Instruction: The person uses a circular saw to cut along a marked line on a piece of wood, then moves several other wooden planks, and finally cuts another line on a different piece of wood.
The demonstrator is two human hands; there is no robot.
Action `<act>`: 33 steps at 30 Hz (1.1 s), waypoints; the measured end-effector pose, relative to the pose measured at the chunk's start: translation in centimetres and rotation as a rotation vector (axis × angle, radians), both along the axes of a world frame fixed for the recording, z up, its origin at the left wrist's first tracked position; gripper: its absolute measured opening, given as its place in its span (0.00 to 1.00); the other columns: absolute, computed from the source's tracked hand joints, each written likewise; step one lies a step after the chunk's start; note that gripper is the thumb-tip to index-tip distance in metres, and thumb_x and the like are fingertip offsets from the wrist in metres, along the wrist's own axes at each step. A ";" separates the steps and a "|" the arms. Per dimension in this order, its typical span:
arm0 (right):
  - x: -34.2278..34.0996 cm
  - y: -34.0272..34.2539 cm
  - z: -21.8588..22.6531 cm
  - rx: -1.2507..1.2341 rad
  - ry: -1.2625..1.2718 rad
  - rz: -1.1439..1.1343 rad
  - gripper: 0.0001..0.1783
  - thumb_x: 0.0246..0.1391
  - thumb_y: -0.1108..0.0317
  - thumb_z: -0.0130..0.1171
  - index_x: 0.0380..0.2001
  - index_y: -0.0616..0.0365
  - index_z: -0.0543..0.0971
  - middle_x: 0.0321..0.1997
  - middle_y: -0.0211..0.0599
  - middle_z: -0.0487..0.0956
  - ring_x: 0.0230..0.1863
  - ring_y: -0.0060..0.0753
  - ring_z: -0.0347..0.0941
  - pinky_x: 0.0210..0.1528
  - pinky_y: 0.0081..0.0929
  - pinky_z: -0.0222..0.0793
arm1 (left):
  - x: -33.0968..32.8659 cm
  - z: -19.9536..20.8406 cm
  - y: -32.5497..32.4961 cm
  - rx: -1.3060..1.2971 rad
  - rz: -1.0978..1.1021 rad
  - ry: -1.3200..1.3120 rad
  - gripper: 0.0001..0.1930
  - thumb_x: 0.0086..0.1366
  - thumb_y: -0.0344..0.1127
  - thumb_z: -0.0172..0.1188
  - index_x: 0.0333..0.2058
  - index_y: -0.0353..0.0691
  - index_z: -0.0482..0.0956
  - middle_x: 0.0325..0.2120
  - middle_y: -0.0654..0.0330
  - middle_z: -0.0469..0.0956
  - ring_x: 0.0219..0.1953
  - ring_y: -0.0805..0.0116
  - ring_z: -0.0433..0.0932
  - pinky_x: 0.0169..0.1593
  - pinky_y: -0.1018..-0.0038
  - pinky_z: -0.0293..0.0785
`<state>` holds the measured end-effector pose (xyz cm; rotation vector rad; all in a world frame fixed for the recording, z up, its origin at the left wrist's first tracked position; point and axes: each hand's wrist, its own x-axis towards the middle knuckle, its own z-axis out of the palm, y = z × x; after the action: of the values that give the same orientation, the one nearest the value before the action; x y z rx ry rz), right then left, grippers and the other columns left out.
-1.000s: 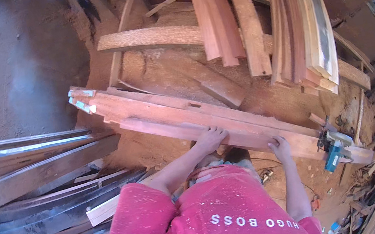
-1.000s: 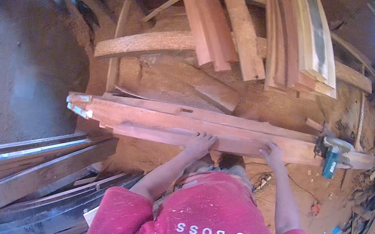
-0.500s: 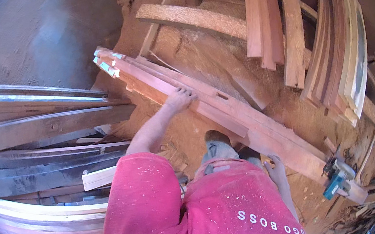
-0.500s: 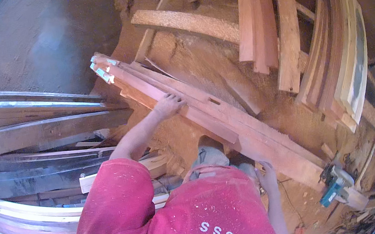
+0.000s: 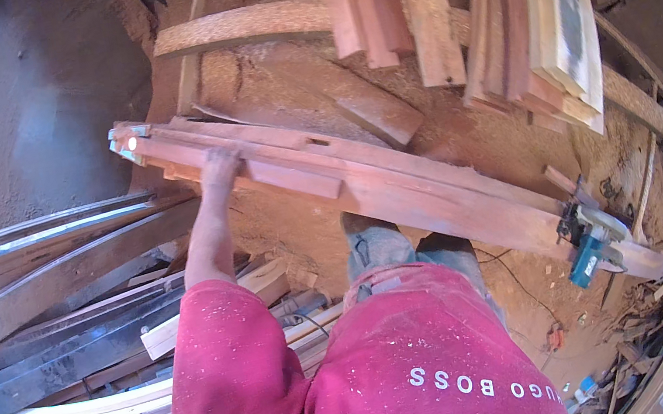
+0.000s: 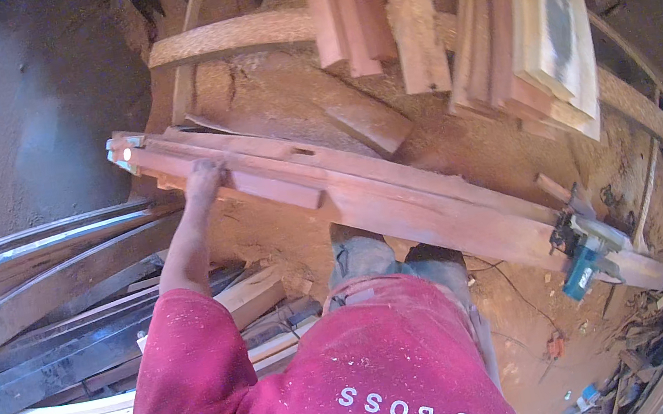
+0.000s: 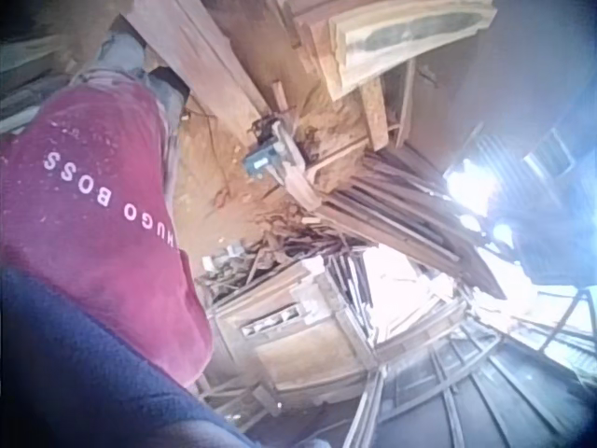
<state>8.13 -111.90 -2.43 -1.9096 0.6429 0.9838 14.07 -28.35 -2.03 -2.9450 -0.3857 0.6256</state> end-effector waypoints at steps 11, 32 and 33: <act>19.8 -20.0 17.0 -0.638 -1.089 0.513 0.36 0.50 0.72 0.63 0.66 0.56 0.70 0.66 0.49 0.71 0.67 0.52 0.66 0.67 0.46 0.61 | -7.5 -1.8 -38.5 -0.322 0.907 -0.403 0.13 0.56 0.29 0.62 0.41 0.33 0.79 0.39 0.39 0.81 0.43 0.41 0.80 0.49 0.53 0.76; 33.2 -25.3 14.8 -0.029 -0.416 0.932 0.13 0.39 0.69 0.66 0.30 0.65 0.80 0.24 0.44 0.81 0.26 0.37 0.77 0.32 0.40 0.71 | -6.3 7.0 -41.8 -0.114 0.583 -0.329 0.15 0.66 0.37 0.57 0.49 0.40 0.79 0.52 0.45 0.77 0.59 0.42 0.73 0.58 0.51 0.73; 32.7 -24.0 15.8 -0.034 -0.413 0.936 0.13 0.39 0.69 0.66 0.30 0.65 0.80 0.24 0.44 0.81 0.26 0.37 0.77 0.32 0.40 0.71 | -5.1 7.5 -39.2 -0.101 0.577 -0.327 0.15 0.65 0.34 0.57 0.49 0.41 0.78 0.54 0.46 0.76 0.61 0.43 0.72 0.59 0.51 0.72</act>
<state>40.81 -135.95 13.34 -2.3786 -0.5420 1.0488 8.99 -67.56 5.46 -3.0227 -1.2962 0.1995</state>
